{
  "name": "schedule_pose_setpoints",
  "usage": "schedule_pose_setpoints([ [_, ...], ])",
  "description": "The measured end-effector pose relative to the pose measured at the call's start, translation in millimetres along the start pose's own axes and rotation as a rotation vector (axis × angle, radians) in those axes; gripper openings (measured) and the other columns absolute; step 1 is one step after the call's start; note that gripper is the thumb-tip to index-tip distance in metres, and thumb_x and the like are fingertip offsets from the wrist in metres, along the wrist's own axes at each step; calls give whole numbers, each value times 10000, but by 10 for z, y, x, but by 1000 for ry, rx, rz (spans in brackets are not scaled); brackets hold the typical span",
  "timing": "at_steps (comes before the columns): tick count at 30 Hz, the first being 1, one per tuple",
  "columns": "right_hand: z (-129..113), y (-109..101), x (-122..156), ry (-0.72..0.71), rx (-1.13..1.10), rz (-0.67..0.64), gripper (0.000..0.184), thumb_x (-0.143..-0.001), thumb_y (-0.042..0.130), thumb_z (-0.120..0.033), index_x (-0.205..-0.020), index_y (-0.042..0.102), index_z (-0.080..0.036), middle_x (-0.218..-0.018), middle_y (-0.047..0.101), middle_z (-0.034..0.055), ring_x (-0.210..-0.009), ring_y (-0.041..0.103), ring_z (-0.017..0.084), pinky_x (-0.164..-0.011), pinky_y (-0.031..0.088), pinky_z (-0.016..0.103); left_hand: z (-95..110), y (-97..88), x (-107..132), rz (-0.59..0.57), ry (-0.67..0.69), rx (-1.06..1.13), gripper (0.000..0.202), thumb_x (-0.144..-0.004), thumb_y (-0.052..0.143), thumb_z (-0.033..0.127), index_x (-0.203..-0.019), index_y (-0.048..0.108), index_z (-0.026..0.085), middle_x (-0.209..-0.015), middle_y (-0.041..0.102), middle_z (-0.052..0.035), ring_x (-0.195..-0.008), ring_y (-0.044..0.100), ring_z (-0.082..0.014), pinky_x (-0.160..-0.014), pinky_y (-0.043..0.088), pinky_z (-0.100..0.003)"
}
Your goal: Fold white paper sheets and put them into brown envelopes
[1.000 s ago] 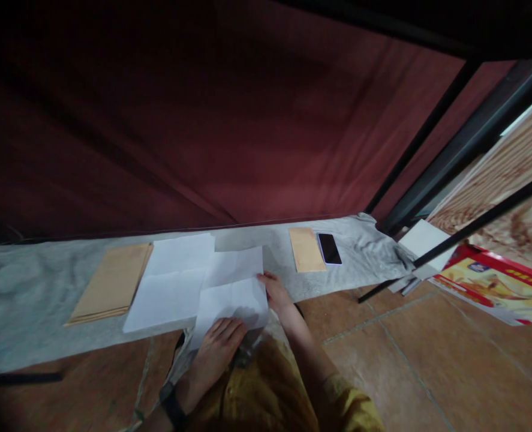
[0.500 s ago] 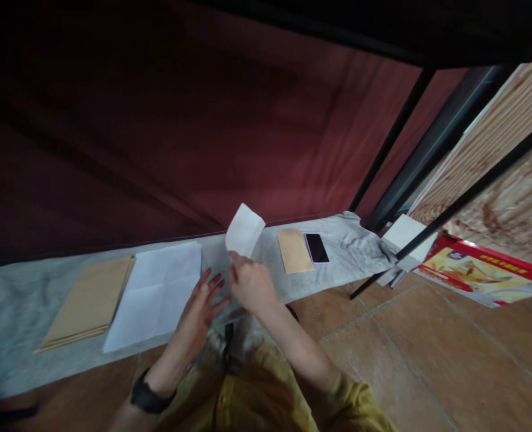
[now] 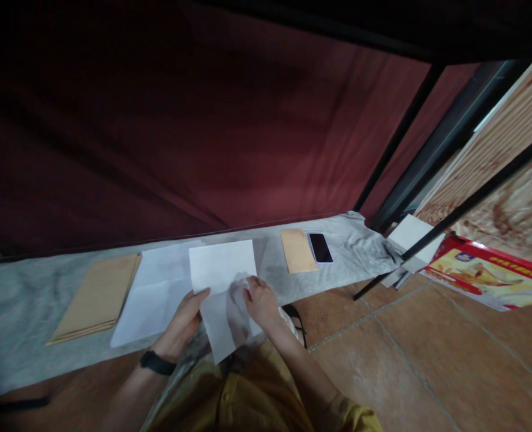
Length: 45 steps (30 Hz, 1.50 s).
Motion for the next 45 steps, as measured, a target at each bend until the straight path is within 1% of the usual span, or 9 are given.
schedule_pose_setpoints([
  [3, 580, 4, 119, 152, -59, 90, 386, -965, 476, -246, -1305, 616, -129, -1245, 691, 175, -1148, 656, 280, -1015, 491, 402, 14, -74, -48, -6, -61, 35, 414, -612, 831, 176, -1001, 704, 113, -861, 784, -88, -779, 745, -247, -675, 575, -310],
  [7, 1096, 110, 279, 321, -427, 97, 469, -917, 533, -477, -1246, 652, -164, -985, 747, 99, -894, 697, 254, -827, 538, 369, 43, 0, -147, -71, -130, 50, 388, -653, 820, 148, -1021, 707, 112, -903, 788, -106, -780, 753, -253, -667, 594, -314],
  [13, 1273, 220, 208, 438, -990, 113, 415, -705, 685, -529, -896, 688, -161, -748, 684, 28, -622, 589, 162, -579, 448, 264, 151, 218, -374, -140, -105, -3, 421, -659, 826, 157, -1056, 694, 108, -887, 781, -102, -759, 740, -238, -672, 588, -309],
  [18, 1396, 105, -35, 420, -714, 294, 328, -683, 585, -500, -750, 653, -186, -602, 577, -23, -571, 500, 134, -546, 382, 245, -10, 22, -480, 51, -36, -132, 524, -657, 819, 166, -1152, 649, 152, -849, 753, -43, -651, 687, -167, -577, 523, -250],
  [24, 1488, 223, -194, 419, -566, 286, 278, -699, 525, -421, -760, 654, -183, -613, 604, -5, -607, 543, 163, -580, 425, 263, -340, -221, -398, 109, 53, -294, 844, -626, 838, 212, -1401, 508, 173, -793, 698, 16, -652, 651, -144, -615, 495, -246],
  [31, 1421, 215, -177, 381, -445, 242, 372, -839, 490, -363, -1097, 684, -179, -757, 687, 30, -726, 650, 202, -708, 517, 304, -381, -271, -412, 119, 130, -362, 787, -542, 828, 204, -1296, 601, 185, -673, 631, 68, -585, 583, -130, -573, 444, -234],
  [37, 1134, 21, 22, 40, -142, 211, 409, -974, 421, -269, -1316, 618, -163, -1332, 630, 161, -1237, 592, 247, -1087, 455, 427, -278, -271, -378, 163, 201, -430, 575, -568, 763, 177, -1139, 694, 209, -644, 588, 75, -561, 527, -123, -563, 422, -234],
  [42, 847, 186, 210, -258, 0, -17, 508, -968, 549, -337, -1453, 523, -187, -1511, 510, 138, -1439, 407, 273, -1196, 338, 508, -222, -231, -379, 230, 245, -490, 467, -583, 723, 164, -1047, 716, 220, -736, 612, 42, -633, 553, -134, -610, 456, -236],
  [45, 776, 261, 289, -346, 50, -107, 557, -928, 615, -297, -1463, 513, -182, -1536, 481, 146, -1447, 401, 271, -1216, 296, 524, -251, -233, -399, 235, 227, -463, 444, -582, 718, 156, -1022, 713, 215, -763, 614, 31, -666, 564, -143, -651, 476, -246],
])
Point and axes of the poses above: each hand's wrist, its own x-axis away from the middle knuckle, its own y-axis out of the palm, z = x × y, the point moved 9 cm from there along -x, towards the middle knuckle
